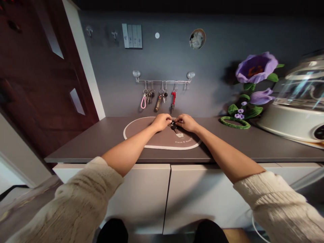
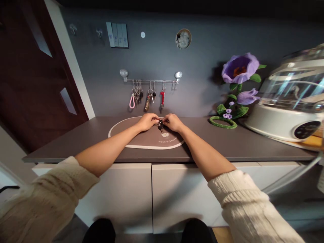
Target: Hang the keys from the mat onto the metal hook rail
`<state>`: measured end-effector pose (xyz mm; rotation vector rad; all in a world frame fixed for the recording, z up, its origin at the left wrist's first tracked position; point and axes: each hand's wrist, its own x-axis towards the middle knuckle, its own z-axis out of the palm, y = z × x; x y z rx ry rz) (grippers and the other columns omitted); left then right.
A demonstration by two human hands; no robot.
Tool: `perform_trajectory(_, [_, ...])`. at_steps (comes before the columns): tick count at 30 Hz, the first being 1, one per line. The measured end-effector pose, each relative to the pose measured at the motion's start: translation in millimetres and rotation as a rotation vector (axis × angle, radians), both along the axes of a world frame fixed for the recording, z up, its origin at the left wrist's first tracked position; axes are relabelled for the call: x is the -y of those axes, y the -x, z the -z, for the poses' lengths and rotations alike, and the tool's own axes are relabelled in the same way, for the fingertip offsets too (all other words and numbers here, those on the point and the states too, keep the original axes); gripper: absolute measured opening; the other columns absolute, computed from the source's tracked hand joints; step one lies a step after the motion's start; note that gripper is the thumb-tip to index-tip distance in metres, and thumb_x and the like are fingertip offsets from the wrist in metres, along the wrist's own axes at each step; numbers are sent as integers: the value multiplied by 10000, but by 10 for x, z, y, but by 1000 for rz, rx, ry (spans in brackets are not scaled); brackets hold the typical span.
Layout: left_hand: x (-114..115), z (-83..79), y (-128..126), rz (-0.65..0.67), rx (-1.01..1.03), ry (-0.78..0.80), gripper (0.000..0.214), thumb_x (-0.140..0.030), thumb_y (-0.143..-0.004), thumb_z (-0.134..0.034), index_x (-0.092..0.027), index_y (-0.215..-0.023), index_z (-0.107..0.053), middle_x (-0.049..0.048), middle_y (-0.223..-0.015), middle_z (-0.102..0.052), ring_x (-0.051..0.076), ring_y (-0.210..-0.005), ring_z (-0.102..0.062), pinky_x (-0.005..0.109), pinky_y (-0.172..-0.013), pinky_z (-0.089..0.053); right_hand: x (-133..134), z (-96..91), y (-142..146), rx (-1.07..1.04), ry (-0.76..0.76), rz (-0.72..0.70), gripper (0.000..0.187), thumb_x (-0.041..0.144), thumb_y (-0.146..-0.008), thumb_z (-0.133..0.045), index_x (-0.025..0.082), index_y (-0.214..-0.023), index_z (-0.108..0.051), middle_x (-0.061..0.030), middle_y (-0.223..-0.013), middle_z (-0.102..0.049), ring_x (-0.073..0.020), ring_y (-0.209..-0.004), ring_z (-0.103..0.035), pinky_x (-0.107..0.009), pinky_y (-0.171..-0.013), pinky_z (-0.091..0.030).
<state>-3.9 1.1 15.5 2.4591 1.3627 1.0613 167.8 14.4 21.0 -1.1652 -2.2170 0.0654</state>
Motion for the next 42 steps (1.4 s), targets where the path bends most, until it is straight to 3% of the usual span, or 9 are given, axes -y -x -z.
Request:
perform_trajectory(4, [-13, 15, 4, 15, 20, 8, 200, -212, -741, -540, -144, -884, -662, 49, -838, -673, 147, -754, -579, 254, -721, -435, 14, -16, 11, -28, 0, -46, 50, 136, -648, -634, 184, -632, -634, -15, -692, -613, -133, -673, -510, -230, -680, -357])
perform_trajectory(13, [-12, -64, 32, 61, 121, -18, 185, -268, -755, -539, -134, -791, -662, 34, -782, -665, 122, -703, -556, 231, -679, -413, 79, -74, 2, -188, 70, -86, 47, 207, -719, -590, 182, -757, -603, 8, -668, -617, -105, -598, -504, -216, -610, -365])
perform_trajectory(22, [91, -169, -16, 133, 263, 9, 151, -212, -754, -530, -106, -772, -636, 31, -726, -652, 109, -682, -558, 237, -697, -422, 251, -199, 63, -377, 55, -119, 73, 242, -723, -603, 173, -747, -613, 18, -596, -573, -85, -529, -442, -210, -561, -346])
perform_trajectory(31, [176, -237, -67, 165, 435, 90, 113, -185, -743, -542, -98, -782, -603, 22, -720, -629, 97, -659, -546, 254, -702, -438, 252, -227, 78, -647, 30, -166, 128, 265, -699, -639, 178, -792, -623, -6, -741, -609, -95, -652, -515, -229, -646, -416])
perform_trajectory(37, [191, -258, -106, 229, 613, 179, 69, -162, -746, -540, -100, -751, -570, 9, -685, -604, 81, -630, -535, 236, -665, -435, 243, -234, 110, -787, 92, -256, 169, 300, -703, -637, 161, -795, -608, -7, -713, -592, -80, -623, -514, -229, -643, -445])
perform_trajectory(42, [148, -270, -101, 228, 766, 240, 71, -166, -752, -543, -104, -779, -563, 23, -713, -622, 74, -612, -541, 225, -633, -432, 281, -239, 138, -828, 232, -257, 222, 353, -677, -656, 146, -747, -615, -6, -680, -593, -80, -616, -496, -211, -636, -441])
